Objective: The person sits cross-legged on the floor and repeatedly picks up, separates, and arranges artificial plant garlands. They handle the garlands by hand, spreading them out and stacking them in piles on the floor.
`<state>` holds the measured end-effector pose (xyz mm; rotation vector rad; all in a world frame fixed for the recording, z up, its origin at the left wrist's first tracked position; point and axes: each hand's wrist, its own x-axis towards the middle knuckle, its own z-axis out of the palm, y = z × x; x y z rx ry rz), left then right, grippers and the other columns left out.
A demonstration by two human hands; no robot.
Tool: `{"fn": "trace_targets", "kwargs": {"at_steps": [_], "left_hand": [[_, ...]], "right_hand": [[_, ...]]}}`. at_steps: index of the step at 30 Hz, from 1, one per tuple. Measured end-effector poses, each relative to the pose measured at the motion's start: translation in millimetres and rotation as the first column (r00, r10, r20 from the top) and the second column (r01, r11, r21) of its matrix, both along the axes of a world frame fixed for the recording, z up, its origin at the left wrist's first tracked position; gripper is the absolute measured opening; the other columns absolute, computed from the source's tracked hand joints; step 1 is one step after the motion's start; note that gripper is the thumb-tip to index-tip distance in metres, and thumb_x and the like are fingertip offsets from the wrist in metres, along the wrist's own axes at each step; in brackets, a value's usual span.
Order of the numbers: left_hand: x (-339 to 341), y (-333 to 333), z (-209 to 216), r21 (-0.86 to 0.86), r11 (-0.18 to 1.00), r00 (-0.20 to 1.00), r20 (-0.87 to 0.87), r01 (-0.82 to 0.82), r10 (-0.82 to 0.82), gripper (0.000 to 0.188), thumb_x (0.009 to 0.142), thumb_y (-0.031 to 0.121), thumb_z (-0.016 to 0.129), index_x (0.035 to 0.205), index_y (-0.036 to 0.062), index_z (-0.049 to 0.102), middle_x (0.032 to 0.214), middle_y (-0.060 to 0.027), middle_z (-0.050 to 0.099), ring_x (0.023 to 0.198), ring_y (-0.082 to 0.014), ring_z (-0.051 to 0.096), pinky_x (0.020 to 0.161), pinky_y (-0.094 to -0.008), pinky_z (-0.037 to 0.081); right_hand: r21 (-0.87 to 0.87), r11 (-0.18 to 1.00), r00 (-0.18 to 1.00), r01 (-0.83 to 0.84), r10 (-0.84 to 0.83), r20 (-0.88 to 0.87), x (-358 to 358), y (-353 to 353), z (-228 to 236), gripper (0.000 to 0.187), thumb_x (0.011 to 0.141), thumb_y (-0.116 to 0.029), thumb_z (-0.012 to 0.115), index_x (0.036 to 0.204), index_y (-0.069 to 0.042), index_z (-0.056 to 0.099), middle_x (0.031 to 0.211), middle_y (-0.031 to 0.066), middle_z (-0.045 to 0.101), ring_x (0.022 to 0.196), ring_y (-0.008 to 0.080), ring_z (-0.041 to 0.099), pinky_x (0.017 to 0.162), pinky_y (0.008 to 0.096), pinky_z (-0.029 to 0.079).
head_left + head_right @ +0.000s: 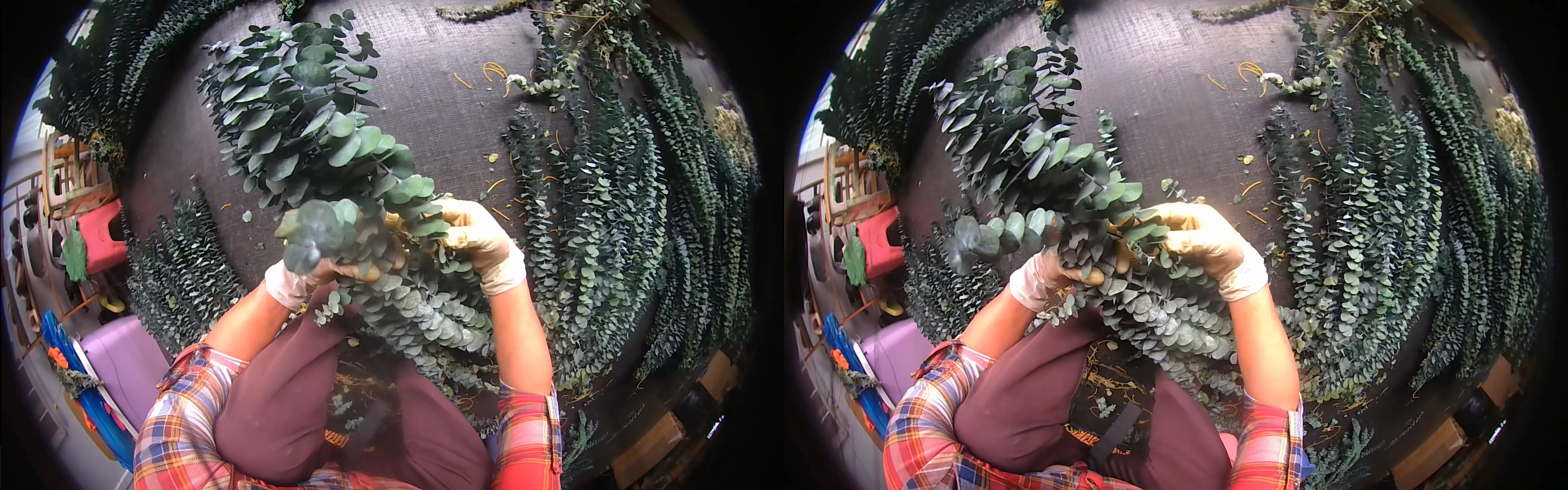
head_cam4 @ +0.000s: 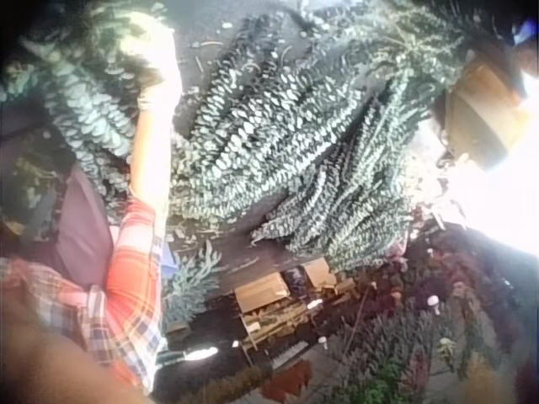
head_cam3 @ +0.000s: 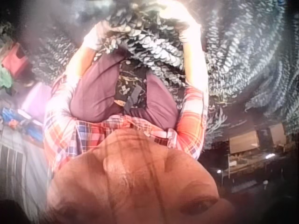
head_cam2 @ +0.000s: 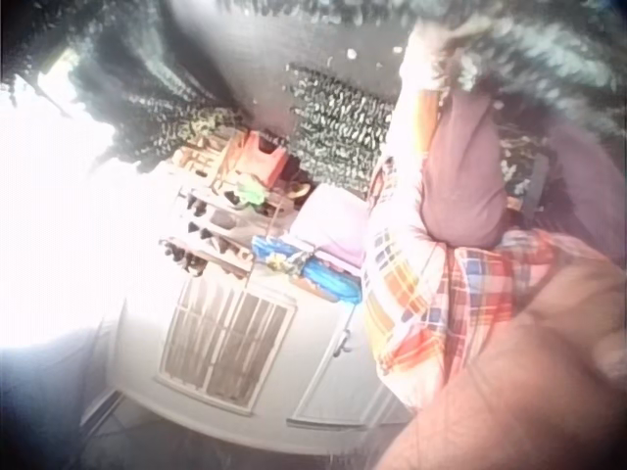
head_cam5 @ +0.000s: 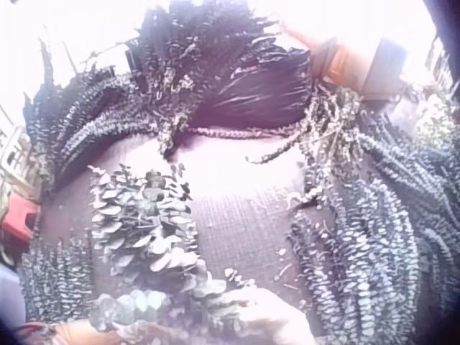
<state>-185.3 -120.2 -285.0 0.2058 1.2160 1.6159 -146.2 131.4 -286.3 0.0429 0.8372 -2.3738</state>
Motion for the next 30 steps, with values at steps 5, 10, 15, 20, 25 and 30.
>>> {"fn": "trace_targets", "kwargs": {"at_steps": [5,10,15,20,25,30], "left_hand": [[-3.0,4.8,13.3,0.073,0.996,0.995,0.084,-0.058,0.052,0.037,0.074,0.024,0.075,0.100,0.0002,0.061,0.094,-0.0063,0.063,0.085,-0.0152,0.056,0.078,-0.0283,0.045],[6.7,-8.6,1.3,-0.081,0.990,0.993,-0.041,-0.117,0.114,0.055,0.073,0.018,0.075,0.121,0.0013,0.054,0.109,-0.0073,0.063,0.097,-0.0158,0.058,0.087,-0.0293,0.045],[5.6,-11.6,-6.6,-0.157,0.985,0.996,-0.075,-0.066,0.055,0.065,0.073,0.016,0.074,0.130,0.0027,0.047,0.121,-0.0075,0.058,0.109,-0.0185,0.055,0.097,-0.0322,0.042],[0.4,-1.2,2.2,-0.112,0.987,0.994,-0.016,-0.112,0.110,0.067,0.076,0.023,0.075,0.132,0.0034,0.044,0.126,-0.0064,0.054,0.113,-0.0182,0.052,0.099,-0.0350,0.041],[1.2,17.7,14.9,-0.098,0.959,0.921,0.268,-0.267,0.284,0.059,0.076,0.012,0.071,0.129,0.0029,0.048,0.117,-0.0063,0.059,0.106,-0.0182,0.057,0.094,-0.0334,0.045],[-1.0,19.0,5.7,-0.030,0.954,0.907,0.300,-0.299,0.294,0.066,0.075,0.017,0.073,0.133,0.0030,0.043,0.115,-0.0104,0.061,0.108,-0.0223,0.058,0.095,-0.0356,0.045]], "right_hand": [[-0.031,0.996,0.996,0.078,-0.077,0.039,1.9,-17.9,-11.3,0.055,0.074,-0.020,0.077,0.118,0.000,0.053,0.107,0.0084,0.062,0.092,0.0131,0.060,0.081,0.0244,0.047],[0.020,1.000,0.995,0.021,-0.022,0.094,7.5,-24.5,-22.7,0.058,0.072,-0.021,0.079,0.119,-0.002,0.051,0.105,0.0068,0.061,0.091,0.0112,0.059,0.079,0.0241,0.047],[0.113,0.986,0.981,0.119,-0.135,0.140,19.2,-38.3,-20.8,0.063,0.074,-0.025,0.077,0.125,0.000,0.049,0.111,0.0073,0.059,0.100,0.0135,0.057,0.085,0.0260,0.045],[0.048,0.968,0.968,0.247,-0.249,0.040,13.2,-44.7,-32.6,0.060,0.076,-0.011,0.070,0.131,0.000,0.046,0.117,0.0032,0.055,0.102,0.0102,0.053,0.087,0.0237,0.043],[0.259,0.898,0.929,0.356,-0.370,0.006,16.2,-51.2,-29.2,0.055,0.077,-0.001,0.064,0.129,0.001,0.045,0.117,0.0066,0.057,0.099,0.0103,0.056,0.086,0.0247,0.048],[0.768,0.177,0.787,0.615,-0.072,-0.613,18.9,-25.5,-26.9,0.047,0.069,-0.033,0.079,0.103,-0.005,0.064,0.109,0.0127,0.061,0.108,0.0276,0.055,0.096,0.0394,0.040]]}}
